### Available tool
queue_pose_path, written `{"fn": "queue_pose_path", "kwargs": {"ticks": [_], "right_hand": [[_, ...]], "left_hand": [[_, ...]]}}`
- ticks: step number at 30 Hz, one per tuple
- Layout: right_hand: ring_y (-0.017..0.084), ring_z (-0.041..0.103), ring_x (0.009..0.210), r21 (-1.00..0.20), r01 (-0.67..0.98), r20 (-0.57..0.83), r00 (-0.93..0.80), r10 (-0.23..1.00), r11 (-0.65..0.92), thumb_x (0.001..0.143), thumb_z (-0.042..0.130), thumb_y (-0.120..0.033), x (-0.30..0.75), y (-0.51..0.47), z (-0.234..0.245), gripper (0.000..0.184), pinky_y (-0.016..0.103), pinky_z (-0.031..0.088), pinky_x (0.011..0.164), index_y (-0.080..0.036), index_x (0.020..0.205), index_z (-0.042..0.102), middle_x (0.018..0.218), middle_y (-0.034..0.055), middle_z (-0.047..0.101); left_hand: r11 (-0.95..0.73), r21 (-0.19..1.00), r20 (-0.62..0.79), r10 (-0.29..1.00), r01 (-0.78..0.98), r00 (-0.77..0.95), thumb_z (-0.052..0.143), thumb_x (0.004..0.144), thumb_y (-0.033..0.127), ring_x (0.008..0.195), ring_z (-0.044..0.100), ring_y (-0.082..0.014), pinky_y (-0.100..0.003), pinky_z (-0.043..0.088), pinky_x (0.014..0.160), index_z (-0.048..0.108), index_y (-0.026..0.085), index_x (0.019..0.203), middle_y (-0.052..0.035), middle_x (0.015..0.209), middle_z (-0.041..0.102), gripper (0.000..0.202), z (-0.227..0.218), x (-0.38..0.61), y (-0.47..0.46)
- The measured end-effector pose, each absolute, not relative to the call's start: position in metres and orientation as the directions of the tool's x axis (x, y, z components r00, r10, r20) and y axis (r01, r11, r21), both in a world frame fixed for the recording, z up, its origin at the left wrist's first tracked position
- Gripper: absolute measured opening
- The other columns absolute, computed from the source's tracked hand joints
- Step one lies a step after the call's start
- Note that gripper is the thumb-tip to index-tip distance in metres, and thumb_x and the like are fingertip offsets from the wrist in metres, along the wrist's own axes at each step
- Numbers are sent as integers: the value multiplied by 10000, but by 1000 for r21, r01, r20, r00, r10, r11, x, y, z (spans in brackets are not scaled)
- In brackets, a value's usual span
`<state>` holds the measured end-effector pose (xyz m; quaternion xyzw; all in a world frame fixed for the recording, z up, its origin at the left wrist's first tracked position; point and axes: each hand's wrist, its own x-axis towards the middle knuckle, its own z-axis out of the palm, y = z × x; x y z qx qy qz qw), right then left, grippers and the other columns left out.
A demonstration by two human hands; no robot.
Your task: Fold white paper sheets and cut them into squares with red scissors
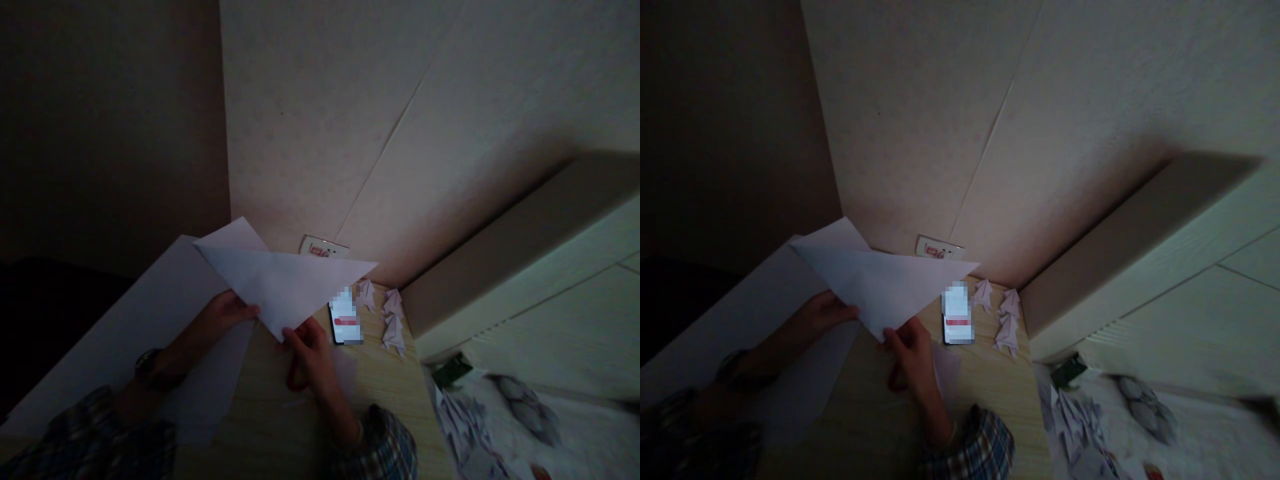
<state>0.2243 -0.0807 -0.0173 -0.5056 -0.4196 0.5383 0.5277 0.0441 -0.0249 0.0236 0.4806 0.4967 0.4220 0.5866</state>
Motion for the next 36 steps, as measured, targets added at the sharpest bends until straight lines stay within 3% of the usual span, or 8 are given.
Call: {"fn": "queue_pose_path", "kwargs": {"ticks": [5, 9, 12, 17, 22, 27, 30, 36], "right_hand": [[191, 630, 628, -989, 4, -146, 48, 988, -146, 661, 786, -403, 232, -84, -14, 228, 301, 497, 600, -218, 714, 664, 659, 18, 689], [229, 669, 835, -995, -102, 15, 47, 999, 20, 705, 777, -430, 241, -84, 0, 249, 342, 536, 761, -247, 855, 701, 863, 32, 744], [180, 665, 798, -978, -201, 47, 70, 996, 60, 803, 716, -381, 244, -83, 6, 179, 302, 526, 741, -242, 913, 690, 912, 12, 739], [158, 669, 773, -954, -295, 11, 132, 991, 50, 891, 623, -483, 248, -82, 3, 311, 273, 509, 652, -225, 1061, 660, 989, 44, 729], [176, 677, 755, -921, -387, -13, 163, 987, 51, 838, 616, -646, 253, -80, 4, 525, 303, 530, 623, -236, 1165, 605, 1038, 72, 714], [174, 661, 740, -904, -427, -46, 155, 987, 25, 725, 661, -740, 259, -76, 1, 657, 291, 521, 573, -255, 1164, 606, 1022, 65, 691], [158, 643, 733, -929, -369, -51, 161, 986, 12, 729, 697, -690, 262, -76, -2, 631, 269, 496, 566, -264, 1183, 595, 1044, 63, 686], [175, 644, 846, -978, -209, -49, 160, 986, -15, 730, 784, -392, 258, -81, 4, 453, 270, 496, 704, -257, 1130, 618, 969, 17, 694]], "left_hand": [[183, 968, -160, 977, -170, 142, 804, 660, 374, 918, 724, -270, -352, 565, 843, 701, 199, 1002, -77, 983, 784, 398, 25, 39, -26], [230, 941, -208, 972, -249, 111, 764, 733, 416, 981, 720, -256, -298, 570, 804, 621, 228, 1259, -82, 1126, 758, 577, 18, 34, -23], [288, 934, -269, 957, -213, 113, 759, 726, 455, 1026, 712, -287, -320, 576, 825, 590, 244, 1329, -91, 1197, 737, 660, 16, 32, -23], [205, 975, -190, 969, -86, 156, 735, 719, 507, 1186, 640, -306, -323, 517, 976, 675, 285, 1252, -59, 1287, 701, 580, 25, 31, -23], [142, 988, -150, 967, 54, 206, 780, 625, 502, 1253, 586, -351, -357, 467, 1037, 772, 263, 1044, -70, 1257, 716, 483, 28, 32, -19], [84, 991, -116, 935, 108, 334, 791, 622, 454, 1277, 567, -339, -373, 445, 1059, 724, 259, 1138, -78, 1364, 647, 556, 6, 32, -15], [57, 991, -104, 903, 123, 416, 785, 650, 402, 1276, 568, -334, -391, 445, 1060, 664, 228, 1232, -113, 1411, 602, 620, -3, 32, -16], [105, 988, -153, 764, 114, 627, 777, 680, 350, 1180, 634, -318, -406, 515, 968, 576, 256, 1345, -102, 1316, 669, 701, -4, 34, -23]]}}
